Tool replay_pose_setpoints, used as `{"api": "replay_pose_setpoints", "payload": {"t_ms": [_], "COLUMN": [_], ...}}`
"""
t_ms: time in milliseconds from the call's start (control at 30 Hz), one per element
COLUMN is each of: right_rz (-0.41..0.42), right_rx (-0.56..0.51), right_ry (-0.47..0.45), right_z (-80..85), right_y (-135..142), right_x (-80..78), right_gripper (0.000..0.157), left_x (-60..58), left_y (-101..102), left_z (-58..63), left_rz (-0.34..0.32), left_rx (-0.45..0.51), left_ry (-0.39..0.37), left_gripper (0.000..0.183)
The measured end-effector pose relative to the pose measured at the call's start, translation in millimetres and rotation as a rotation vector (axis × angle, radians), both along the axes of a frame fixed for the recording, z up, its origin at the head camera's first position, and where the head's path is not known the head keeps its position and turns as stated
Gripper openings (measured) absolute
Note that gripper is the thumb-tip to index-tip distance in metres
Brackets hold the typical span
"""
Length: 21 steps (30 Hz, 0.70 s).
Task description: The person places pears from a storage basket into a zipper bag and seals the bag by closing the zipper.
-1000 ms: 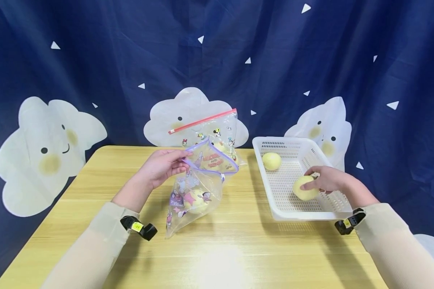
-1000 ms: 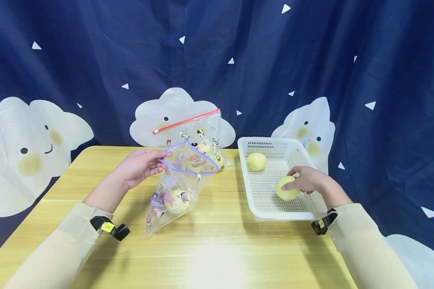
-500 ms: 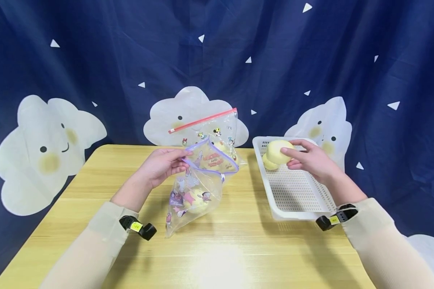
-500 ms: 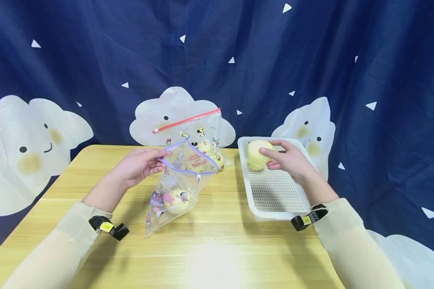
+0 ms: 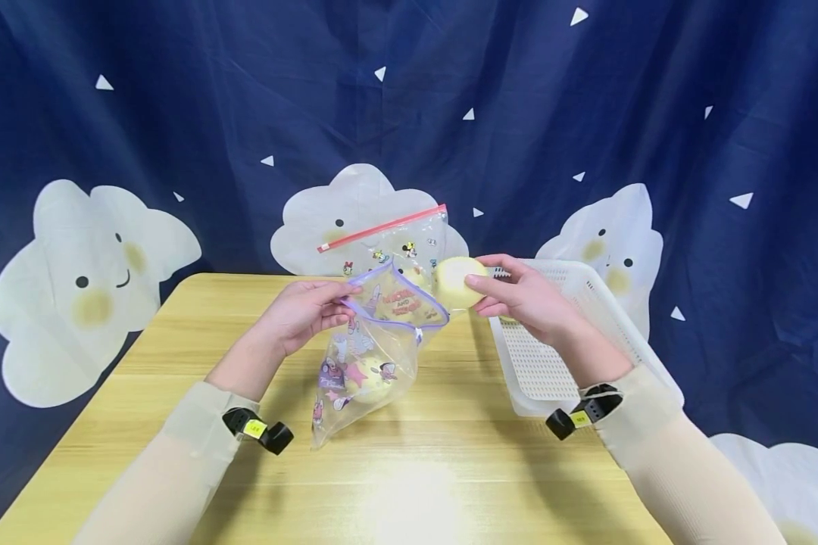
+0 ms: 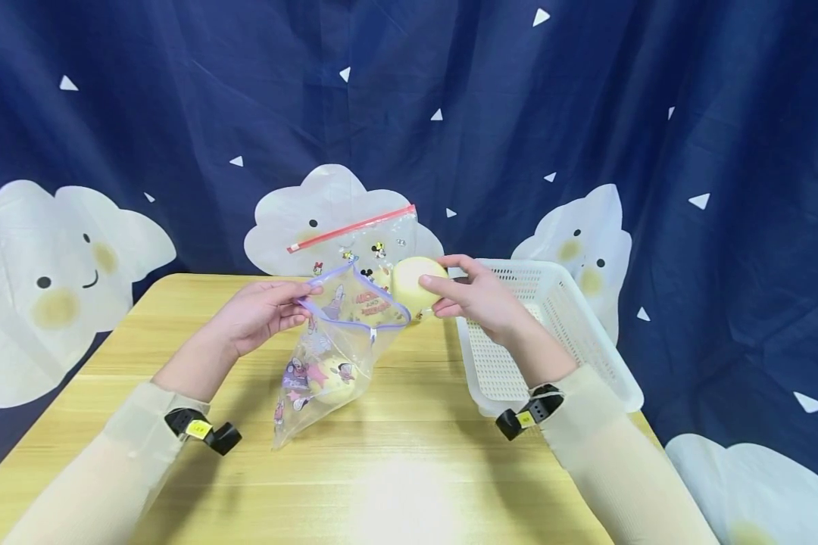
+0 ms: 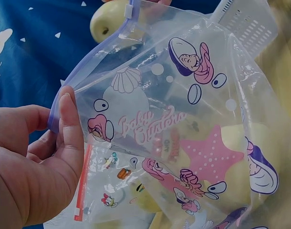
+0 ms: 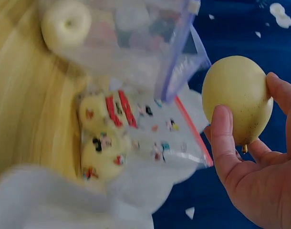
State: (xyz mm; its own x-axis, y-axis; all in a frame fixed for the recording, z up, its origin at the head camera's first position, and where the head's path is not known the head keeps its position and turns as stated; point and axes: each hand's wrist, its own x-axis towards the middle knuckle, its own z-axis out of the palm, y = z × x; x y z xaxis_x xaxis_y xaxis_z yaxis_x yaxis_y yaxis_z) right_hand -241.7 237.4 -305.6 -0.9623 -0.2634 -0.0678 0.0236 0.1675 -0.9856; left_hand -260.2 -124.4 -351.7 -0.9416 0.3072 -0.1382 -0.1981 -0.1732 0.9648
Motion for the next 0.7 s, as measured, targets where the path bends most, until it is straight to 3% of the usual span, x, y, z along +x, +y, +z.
{"api": "replay_pose_setpoints", "payload": {"t_ms": [267, 700], "right_rz": [0.051, 0.084], "right_rx": [0.053, 0.229], "right_ry": [0.015, 0.091], "right_z": [-7.5, -11.7], "right_y": [-35.3, -60.4], "right_x": [0.5, 2.9], "right_gripper": [0.056, 0.061], "left_x": [-0.3, 0.4], "left_y": [0.8, 2.3], "left_z": [1.1, 1.6], "left_rz": [-0.005, -0.018], "left_rx": [-0.015, -0.01], "left_ry": [-0.002, 0.005], "left_gripper": [0.018, 0.018]}}
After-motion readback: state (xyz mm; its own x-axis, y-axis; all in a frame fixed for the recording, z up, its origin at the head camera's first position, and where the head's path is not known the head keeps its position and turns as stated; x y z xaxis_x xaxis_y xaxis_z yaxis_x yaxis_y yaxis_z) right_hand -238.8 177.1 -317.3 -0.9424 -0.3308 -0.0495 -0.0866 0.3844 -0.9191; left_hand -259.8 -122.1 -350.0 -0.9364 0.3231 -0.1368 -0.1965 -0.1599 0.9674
